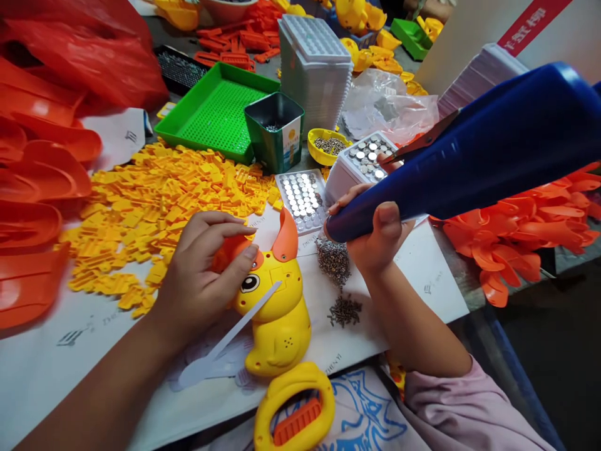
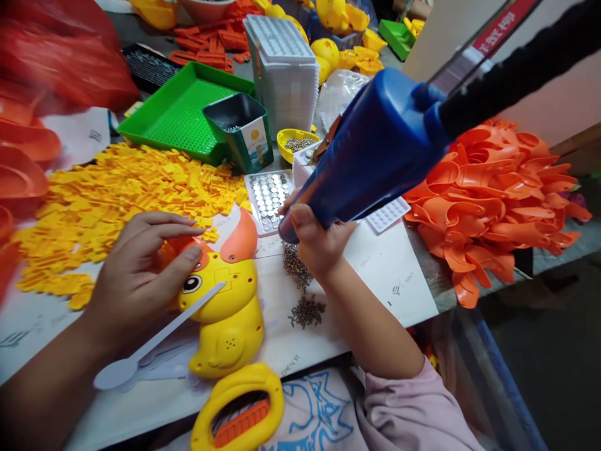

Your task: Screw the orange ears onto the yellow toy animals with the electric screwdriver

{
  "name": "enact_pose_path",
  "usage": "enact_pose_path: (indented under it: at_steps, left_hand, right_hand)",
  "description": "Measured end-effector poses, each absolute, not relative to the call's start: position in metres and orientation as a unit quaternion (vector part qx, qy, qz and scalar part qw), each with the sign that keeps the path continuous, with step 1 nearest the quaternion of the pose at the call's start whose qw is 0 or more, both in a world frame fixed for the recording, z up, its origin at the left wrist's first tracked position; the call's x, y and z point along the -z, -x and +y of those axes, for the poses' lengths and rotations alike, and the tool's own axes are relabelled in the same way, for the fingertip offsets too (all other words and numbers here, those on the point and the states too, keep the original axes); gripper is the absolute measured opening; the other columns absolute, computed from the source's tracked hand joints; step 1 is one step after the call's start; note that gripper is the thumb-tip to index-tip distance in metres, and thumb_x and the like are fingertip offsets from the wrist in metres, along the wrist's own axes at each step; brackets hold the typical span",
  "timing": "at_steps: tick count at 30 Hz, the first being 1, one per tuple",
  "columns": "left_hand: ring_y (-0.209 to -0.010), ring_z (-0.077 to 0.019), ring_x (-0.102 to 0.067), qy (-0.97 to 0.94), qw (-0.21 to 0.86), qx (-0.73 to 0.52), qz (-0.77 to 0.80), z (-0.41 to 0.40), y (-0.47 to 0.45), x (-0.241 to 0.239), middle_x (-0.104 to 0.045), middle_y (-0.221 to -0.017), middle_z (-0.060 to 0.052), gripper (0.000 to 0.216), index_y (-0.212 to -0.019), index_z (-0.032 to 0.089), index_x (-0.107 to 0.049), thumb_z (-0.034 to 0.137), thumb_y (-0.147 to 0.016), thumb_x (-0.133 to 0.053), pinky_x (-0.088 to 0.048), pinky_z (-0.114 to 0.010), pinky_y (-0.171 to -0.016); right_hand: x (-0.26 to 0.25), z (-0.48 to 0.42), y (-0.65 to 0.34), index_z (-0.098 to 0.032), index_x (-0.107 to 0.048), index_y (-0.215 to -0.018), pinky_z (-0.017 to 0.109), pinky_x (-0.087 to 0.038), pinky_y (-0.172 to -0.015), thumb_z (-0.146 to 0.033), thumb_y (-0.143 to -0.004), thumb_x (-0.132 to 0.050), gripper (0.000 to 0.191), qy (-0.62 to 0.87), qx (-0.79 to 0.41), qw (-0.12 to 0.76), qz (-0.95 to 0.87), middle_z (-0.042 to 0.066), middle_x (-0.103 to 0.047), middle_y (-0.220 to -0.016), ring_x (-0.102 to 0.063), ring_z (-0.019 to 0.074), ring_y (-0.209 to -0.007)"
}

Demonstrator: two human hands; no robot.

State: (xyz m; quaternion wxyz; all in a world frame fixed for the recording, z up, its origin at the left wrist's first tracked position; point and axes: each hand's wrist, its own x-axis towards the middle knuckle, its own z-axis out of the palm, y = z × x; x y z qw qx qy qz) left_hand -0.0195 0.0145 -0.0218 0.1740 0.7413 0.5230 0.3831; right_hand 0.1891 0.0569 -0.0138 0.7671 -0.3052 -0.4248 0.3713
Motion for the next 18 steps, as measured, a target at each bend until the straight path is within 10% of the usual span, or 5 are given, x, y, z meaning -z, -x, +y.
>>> enact_pose_path:
  at_steps: [18]
  left_hand:
    - [-0.120, -0.0244, -0.049, -0.778, 0.144, -0.349, 0.502, 0.009, 0.016, 0.009, -0.055, -0.122, -0.006, 0.012, -0.097, 0.023, -0.068, 0.024, -0.088, -0.059, -0.036, -0.048, -0.106]
  right_hand:
    - [-0.048, 0.016, -0.204, -0.032, -0.069, -0.103, 0.032, -0.053, -0.052, -0.056, -0.080, -0.062, 0.033, 0.263, -0.459, 0.748, -0.400, -0.003, -0.060, -0.063, -0.061, 0.0165, -0.052]
